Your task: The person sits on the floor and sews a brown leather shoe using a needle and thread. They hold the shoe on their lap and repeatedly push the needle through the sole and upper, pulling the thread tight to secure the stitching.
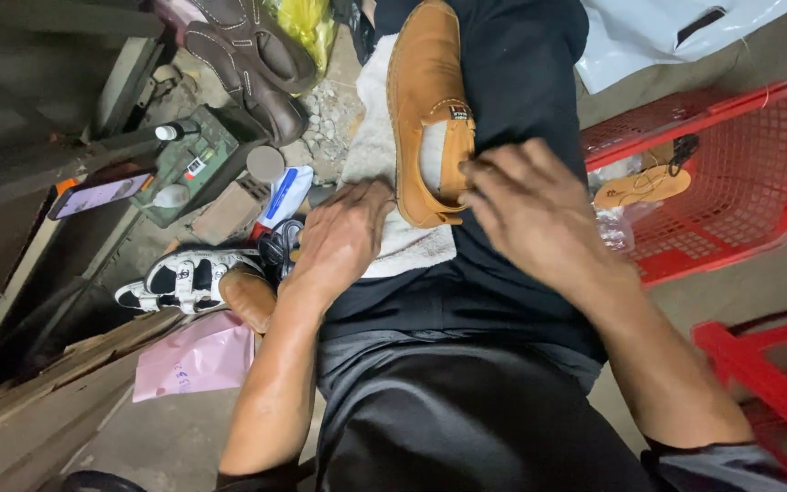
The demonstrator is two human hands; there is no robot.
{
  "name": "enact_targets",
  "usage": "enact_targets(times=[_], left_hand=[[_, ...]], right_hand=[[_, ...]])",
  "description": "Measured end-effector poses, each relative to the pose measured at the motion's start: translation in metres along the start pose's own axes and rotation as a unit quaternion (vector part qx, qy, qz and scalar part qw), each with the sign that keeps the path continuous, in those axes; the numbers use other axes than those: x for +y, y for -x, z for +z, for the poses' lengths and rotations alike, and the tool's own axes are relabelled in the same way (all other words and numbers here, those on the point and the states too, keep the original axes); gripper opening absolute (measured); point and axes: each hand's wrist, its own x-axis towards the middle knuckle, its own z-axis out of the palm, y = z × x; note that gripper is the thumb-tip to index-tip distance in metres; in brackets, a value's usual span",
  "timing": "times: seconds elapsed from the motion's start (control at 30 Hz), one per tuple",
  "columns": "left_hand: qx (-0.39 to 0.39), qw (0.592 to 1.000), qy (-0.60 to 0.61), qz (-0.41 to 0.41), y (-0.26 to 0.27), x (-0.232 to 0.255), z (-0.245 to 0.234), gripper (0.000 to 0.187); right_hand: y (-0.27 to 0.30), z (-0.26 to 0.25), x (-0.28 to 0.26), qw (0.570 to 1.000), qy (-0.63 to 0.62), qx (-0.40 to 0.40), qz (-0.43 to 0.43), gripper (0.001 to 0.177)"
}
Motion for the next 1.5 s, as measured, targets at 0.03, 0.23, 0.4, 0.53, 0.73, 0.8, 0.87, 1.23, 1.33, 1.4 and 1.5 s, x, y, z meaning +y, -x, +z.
enact_targets(times=[0.03, 0.23, 0.4, 0.53, 0.73, 0.8, 0.87, 1.23, 1.33, 1.4, 1.5], left_hand=[[0.008, 1.000, 0.001, -0.025, 0.000, 0.000, 0.002, 0.019], [0.021, 0.998, -0.007, -0.053, 0.001, -0.004, 0.010, 0.034], [0.022, 0.999, -0.017, -0.038, 0.001, -0.009, 0.018, 0.033], [0.026, 0.998, -0.041, -0.027, -0.001, -0.012, 0.022, 0.034], [0.031, 0.998, -0.052, -0.031, 0.002, -0.005, 0.026, 0.029], [0.030, 0.998, -0.052, -0.033, 0.001, -0.004, 0.025, 0.028], [0.022, 0.998, -0.041, -0.034, -0.001, -0.002, 0.023, 0.026], [0.021, 0.999, -0.021, -0.037, -0.001, -0.001, 0.018, 0.027], [0.020, 0.999, -0.015, -0.038, 0.001, -0.002, 0.020, 0.028], [0.018, 0.999, -0.013, -0.037, 0.001, -0.003, 0.021, 0.028], [0.011, 0.999, -0.004, -0.045, 0.004, -0.002, 0.020, 0.031]], right_hand=[[0.001, 0.004, -0.003, 0.999, -0.005, -0.024, 0.028, 0.018], [0.011, -0.026, -0.003, 0.979, -0.123, -0.122, 0.109, 0.015], [0.004, -0.066, 0.000, 0.951, -0.174, -0.189, 0.170, 0.014], [-0.008, -0.067, -0.005, 0.860, -0.468, -0.128, 0.158, 0.015], [-0.017, -0.017, 0.002, 0.840, -0.484, -0.077, 0.232, 0.009], [-0.026, -0.001, 0.001, 0.854, -0.440, -0.058, 0.271, 0.011], [-0.038, 0.008, 0.001, 0.907, -0.312, -0.147, 0.242, 0.017], [-0.064, 0.025, 0.001, 0.882, -0.225, -0.336, 0.244, 0.029], [-0.062, 0.030, 0.004, 0.880, -0.211, -0.352, 0.240, 0.028], [-0.061, 0.031, 0.006, 0.884, -0.203, -0.351, 0.234, 0.027], [-0.061, 0.035, 0.008, 0.882, -0.203, -0.355, 0.235, 0.028]])
